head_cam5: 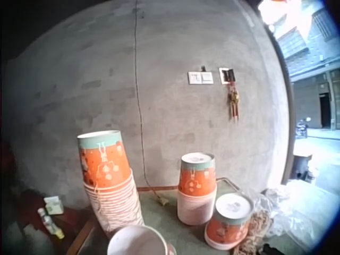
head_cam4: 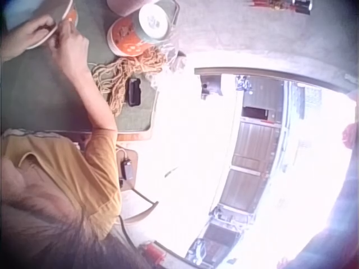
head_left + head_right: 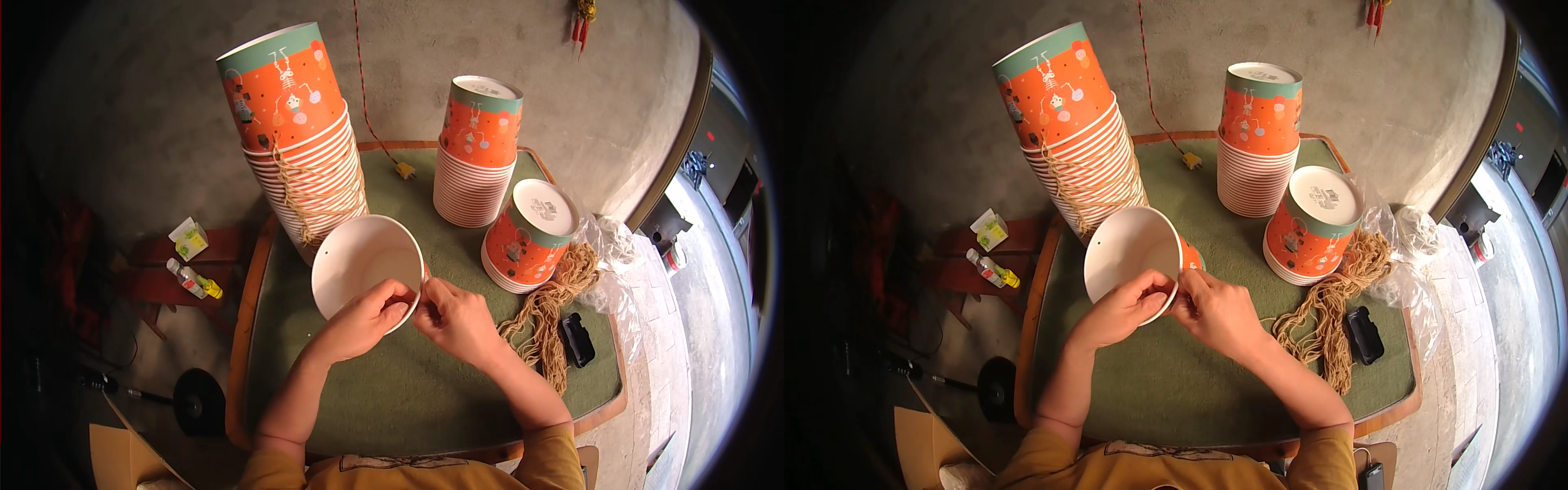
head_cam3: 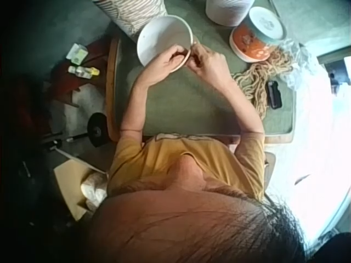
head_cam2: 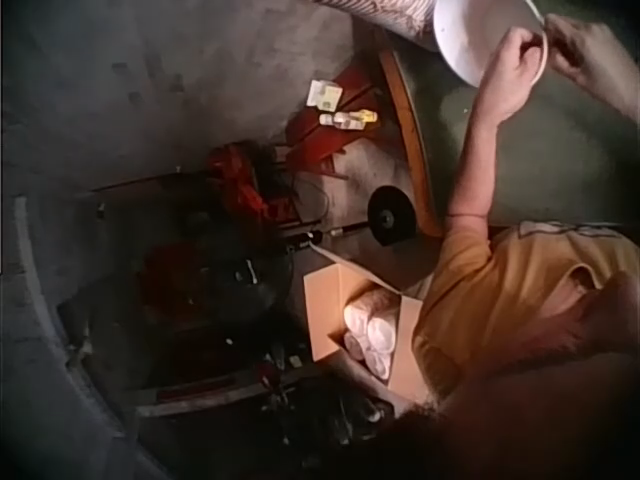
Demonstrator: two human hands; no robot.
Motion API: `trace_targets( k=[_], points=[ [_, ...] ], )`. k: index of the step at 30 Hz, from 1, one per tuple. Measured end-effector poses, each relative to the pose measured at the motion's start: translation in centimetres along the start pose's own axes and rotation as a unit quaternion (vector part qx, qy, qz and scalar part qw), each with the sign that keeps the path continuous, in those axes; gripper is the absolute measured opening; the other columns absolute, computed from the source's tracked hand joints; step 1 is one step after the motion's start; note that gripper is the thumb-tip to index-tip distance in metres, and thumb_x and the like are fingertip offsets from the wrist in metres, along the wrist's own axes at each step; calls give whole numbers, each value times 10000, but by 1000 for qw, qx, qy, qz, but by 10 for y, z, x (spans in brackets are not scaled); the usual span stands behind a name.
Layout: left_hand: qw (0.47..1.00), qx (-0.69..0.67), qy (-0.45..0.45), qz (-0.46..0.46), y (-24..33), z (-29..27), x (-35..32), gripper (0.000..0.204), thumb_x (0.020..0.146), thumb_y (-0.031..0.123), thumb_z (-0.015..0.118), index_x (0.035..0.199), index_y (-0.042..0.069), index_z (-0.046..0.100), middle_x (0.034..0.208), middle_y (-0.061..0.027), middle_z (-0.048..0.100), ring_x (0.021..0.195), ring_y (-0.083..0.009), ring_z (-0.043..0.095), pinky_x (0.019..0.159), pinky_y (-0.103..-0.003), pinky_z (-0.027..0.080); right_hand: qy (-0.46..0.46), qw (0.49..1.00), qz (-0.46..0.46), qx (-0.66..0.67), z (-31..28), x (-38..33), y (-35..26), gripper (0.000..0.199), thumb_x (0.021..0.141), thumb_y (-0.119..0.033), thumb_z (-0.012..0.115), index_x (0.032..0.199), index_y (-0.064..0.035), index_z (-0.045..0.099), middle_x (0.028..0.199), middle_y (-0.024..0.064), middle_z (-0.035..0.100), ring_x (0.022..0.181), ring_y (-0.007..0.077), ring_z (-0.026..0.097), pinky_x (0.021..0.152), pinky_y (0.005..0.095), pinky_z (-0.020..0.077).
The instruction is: Thread a string through the holes of a paper bucket to create a handle.
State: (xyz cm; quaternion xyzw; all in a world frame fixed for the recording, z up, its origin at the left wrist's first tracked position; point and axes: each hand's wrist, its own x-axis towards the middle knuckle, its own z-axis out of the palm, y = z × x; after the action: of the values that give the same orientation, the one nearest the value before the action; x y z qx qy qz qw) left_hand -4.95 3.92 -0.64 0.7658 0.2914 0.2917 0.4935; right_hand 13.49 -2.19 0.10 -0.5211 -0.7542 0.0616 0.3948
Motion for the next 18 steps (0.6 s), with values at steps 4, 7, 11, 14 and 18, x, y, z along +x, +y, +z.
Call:
trace_targets(
  k=[4,7,11,14,18],
  points=[
    [1000,21,-12,-6,-3,-1,-2,62,958,60,517,981,5,500,882,-111,614,790,-185,601,730,-346,491,-30,999,-5,31,-1,1,-2,215,818,-138,687,875,-52,498,782,117,627,655,333,649,562,428,525],
    [998,67,7,5,5,3,-2,82,955,73,523,959,6,478,873,-139,603,778,-234,602,726,-370,490,-37,999,4,21,-3,1,-4,217,813,-127,686,869,-46,493,774,118,629,674,332,654,568,421,527],
    [997,76,1,13,-2,9,-1,109,952,93,531,950,8,463,869,-176,599,766,-305,596,720,-401,489,-61,994,25,91,-13,2,2,124,851,-110,625,881,-18,548,735,138,603,618,307,624,557,371,497],
    [995,91,14,28,-2,14,-3,136,951,118,544,958,12,458,864,-203,606,761,-358,597,714,-431,486,-196,933,198,228,-32,9,4,387,989,-342,457,1007,10,617,690,164,593,576,339,586,570,399,489],
    [996,91,-5,21,-11,28,0,162,964,143,530,965,-3,462,905,-219,620,830,-388,617,748,-450,483,-153,977,143,44,-33,6,2,375,950,-324,513,856,11,651,640,220,580,599,404,571,602,450,487]
  ],
)
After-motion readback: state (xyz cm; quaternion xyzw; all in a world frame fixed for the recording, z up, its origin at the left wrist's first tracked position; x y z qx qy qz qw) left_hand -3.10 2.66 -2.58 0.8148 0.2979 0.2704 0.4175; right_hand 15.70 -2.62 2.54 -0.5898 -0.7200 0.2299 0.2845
